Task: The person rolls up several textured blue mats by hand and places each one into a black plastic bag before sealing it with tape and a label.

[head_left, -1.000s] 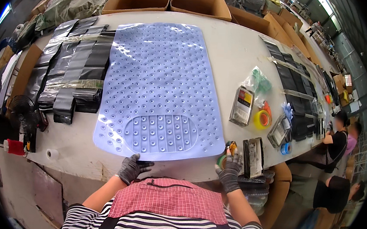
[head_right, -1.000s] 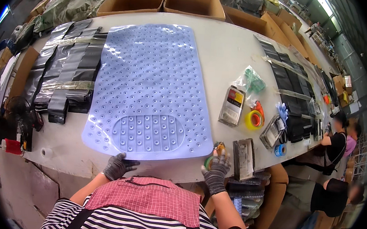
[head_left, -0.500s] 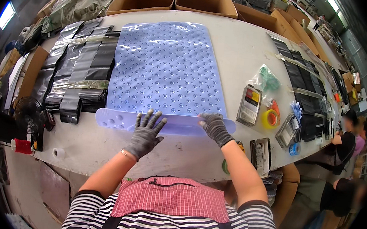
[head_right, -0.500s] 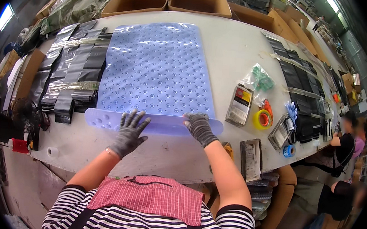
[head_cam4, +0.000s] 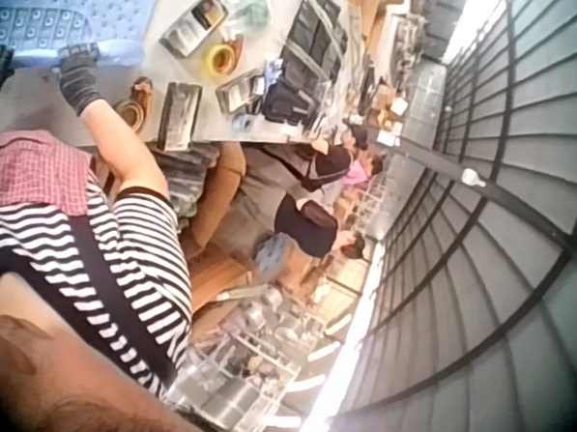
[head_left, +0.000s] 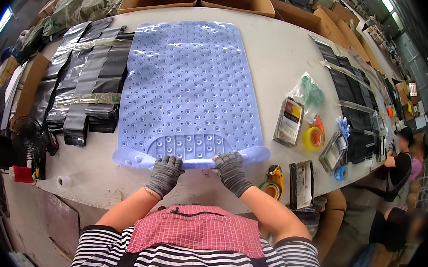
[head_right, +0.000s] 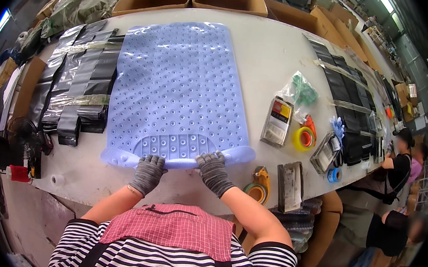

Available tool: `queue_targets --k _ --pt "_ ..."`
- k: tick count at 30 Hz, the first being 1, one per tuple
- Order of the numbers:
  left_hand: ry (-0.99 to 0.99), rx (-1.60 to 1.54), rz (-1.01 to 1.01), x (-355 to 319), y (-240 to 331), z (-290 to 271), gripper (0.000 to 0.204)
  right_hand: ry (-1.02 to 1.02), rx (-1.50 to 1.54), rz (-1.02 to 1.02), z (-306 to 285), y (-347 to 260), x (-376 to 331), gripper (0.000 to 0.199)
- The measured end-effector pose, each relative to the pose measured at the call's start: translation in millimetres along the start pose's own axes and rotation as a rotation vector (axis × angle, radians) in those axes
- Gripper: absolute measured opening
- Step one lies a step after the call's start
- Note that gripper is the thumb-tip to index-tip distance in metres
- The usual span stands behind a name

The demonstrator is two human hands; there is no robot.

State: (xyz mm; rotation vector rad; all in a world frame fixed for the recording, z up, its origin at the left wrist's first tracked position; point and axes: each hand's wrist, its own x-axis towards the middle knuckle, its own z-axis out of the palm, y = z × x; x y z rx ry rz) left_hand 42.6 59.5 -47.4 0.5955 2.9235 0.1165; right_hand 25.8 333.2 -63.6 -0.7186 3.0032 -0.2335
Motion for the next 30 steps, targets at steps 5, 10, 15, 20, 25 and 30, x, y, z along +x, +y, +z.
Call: queue_targets --k 5,10,15,20,25,30 --pt "-0.087 -0.101 -0.067 12 -1 -9 0.041 -0.193 -0.003 0.092 -25 -3 8 0.052" --pt "-0.352 -0.341 -0.167 50 -32 -24 0.045 -0.423 0.197 0.168 -20 13 59 0.065" --pt "-0.136 -0.151 -0.145 16 -57 -29 0.056 -0.578 0.084 0.230 -30 14 70 0.074" --pt "-0.036 -0.018 -0.255 -18 -93 -14 0.061 -0.519 0.019 0.202 -31 10 59 0.074" --pt "-0.212 -0.149 -0.357 10 -104 -18 0.059 -0.441 0.035 0.289 -30 13 45 0.077" --pt "-0.027 -0.245 -0.391 28 -97 -23 0.047 -0.222 0.122 0.386 -21 35 64 0.088"
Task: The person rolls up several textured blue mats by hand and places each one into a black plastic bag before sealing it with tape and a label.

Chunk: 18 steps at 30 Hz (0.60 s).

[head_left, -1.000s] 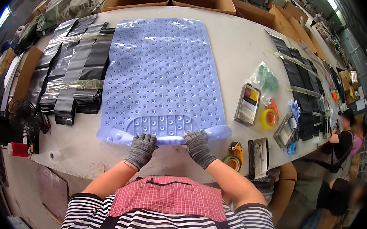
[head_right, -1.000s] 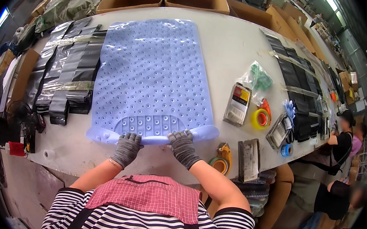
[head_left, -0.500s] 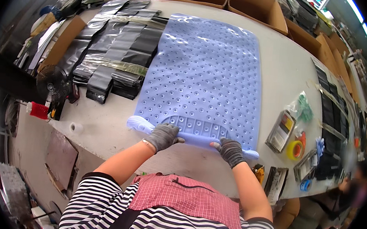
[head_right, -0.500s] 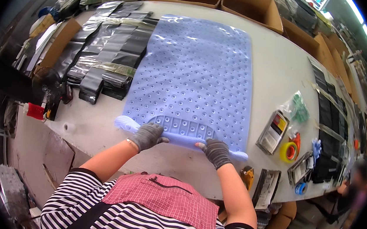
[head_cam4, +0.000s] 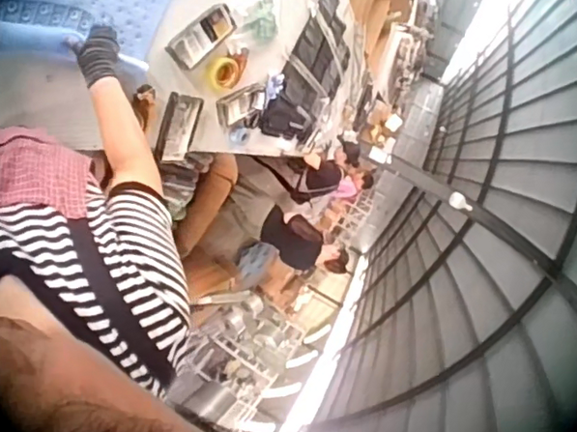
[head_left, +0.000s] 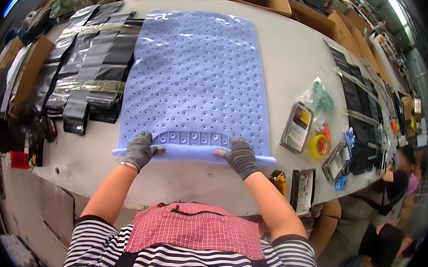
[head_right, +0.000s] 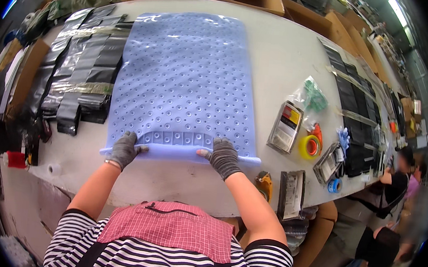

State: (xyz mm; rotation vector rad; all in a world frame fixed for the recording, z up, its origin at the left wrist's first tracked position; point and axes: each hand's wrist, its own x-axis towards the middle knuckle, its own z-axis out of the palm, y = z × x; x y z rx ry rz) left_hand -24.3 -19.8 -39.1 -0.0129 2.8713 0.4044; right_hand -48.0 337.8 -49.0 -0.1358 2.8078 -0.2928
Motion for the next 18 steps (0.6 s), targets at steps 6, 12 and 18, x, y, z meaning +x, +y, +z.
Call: queue_targets --k 6,12,18 --pt "0.263 -0.114 0.489 -14 -2 38 0.026 -0.133 -0.057 -0.036 -6 -10 20 0.084" --pt "0.124 -0.044 0.418 -4 19 17 0.050 0.163 0.137 -0.122 8 -14 12 0.059" --pt "0.060 -0.024 0.346 40 14 8 0.041 0.546 0.210 -0.530 23 -37 3 0.038"
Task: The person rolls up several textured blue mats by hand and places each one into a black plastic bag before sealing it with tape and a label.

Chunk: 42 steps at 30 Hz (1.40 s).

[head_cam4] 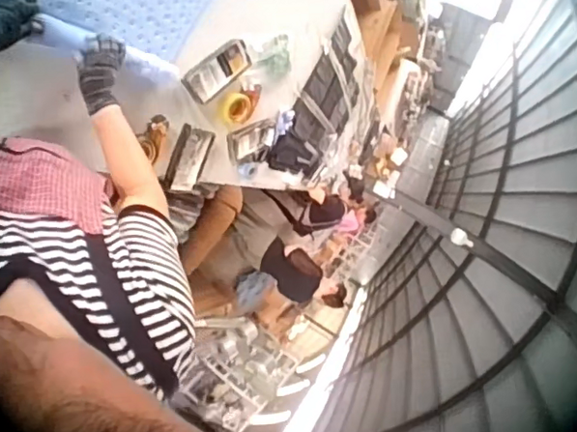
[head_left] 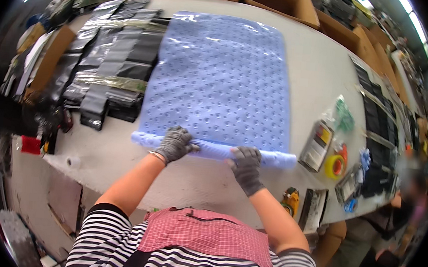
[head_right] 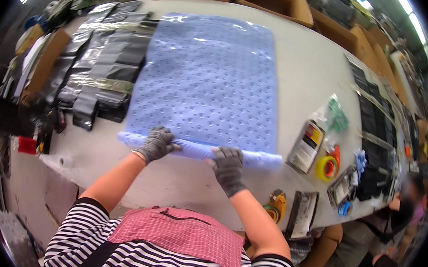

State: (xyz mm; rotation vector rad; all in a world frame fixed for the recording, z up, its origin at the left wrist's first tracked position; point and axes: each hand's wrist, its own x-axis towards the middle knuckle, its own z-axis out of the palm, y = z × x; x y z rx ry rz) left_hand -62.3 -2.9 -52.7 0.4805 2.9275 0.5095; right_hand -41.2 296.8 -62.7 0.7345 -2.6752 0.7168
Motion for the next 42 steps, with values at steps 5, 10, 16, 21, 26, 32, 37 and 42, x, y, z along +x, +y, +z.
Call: queue_targets --k 5,10,16,21,26,32,37,42 --pt "0.171 0.001 0.105 17 24 -9 0.053 -0.520 -0.114 0.233 -10 30 86 0.041" --pt "0.066 0.018 0.088 41 23 -15 0.050 -0.311 0.133 0.197 19 59 97 0.041" --pt "-0.109 -0.035 0.123 78 -6 -20 0.049 -0.301 -0.285 0.021 11 22 80 0.084" --pt "0.018 0.309 0.104 61 9 -20 0.058 -0.531 -0.267 0.140 10 40 111 0.084" --pt "-0.036 0.272 0.167 62 9 -27 0.041 -0.274 -0.326 -0.006 13 45 82 0.074" --pt "-0.432 0.061 0.148 -18 35 -28 0.051 -0.688 -0.301 0.131 -11 -21 12 0.081" --pt "-0.056 0.087 0.132 -22 38 -25 0.071 -0.817 -0.003 0.257 -4 18 59 0.096" --pt "0.018 0.064 0.007 13 47 9 0.073 -0.554 0.029 0.252 -15 28 68 0.082"
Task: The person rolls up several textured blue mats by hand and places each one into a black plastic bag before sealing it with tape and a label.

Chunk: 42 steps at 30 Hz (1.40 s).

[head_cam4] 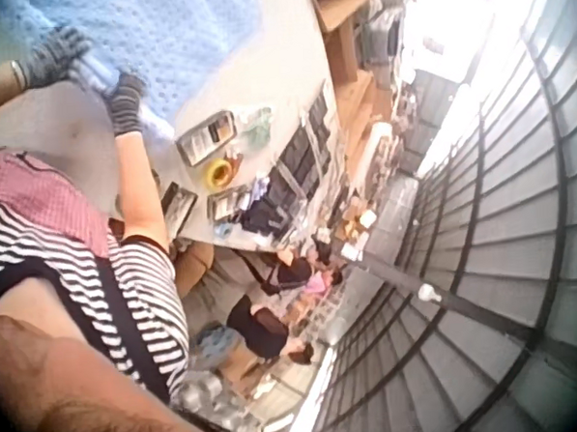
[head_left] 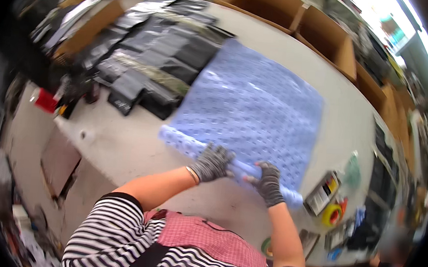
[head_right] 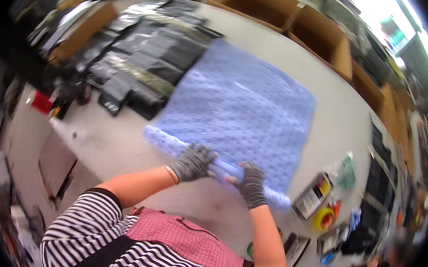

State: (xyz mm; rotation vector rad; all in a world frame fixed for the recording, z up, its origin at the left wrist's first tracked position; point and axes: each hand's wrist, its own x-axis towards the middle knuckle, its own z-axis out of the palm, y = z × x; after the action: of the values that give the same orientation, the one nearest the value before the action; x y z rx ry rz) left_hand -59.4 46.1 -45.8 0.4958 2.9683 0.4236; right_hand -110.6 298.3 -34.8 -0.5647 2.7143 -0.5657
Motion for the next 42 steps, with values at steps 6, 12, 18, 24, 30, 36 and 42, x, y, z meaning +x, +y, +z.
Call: queue_targets --k 6,12,18,24,30,36,42 --pt "-0.049 0.018 0.137 80 -49 -15 0.037 0.481 -0.204 -0.107 36 -27 4 0.056" --pt "0.034 0.222 0.129 72 -27 -30 0.096 0.492 -0.240 0.009 5 23 96 0.049" --pt "-0.183 0.190 0.065 110 -34 -49 0.074 0.177 -0.226 0.166 -21 13 115 0.055" --pt "-0.287 0.033 -0.025 -25 27 -24 0.068 -0.172 -0.189 0.226 2 -26 1 0.053" --pt "-0.348 -0.019 0.058 8 22 -36 0.089 0.621 -0.081 -0.110 11 -25 -64 0.029" --pt "-0.073 -0.182 0.023 20 -17 -46 0.081 0.179 -0.279 0.151 20 -19 17 0.035" --pt "-0.171 0.067 0.041 26 -5 -45 0.091 0.186 -0.296 0.168 5 11 42 0.050"
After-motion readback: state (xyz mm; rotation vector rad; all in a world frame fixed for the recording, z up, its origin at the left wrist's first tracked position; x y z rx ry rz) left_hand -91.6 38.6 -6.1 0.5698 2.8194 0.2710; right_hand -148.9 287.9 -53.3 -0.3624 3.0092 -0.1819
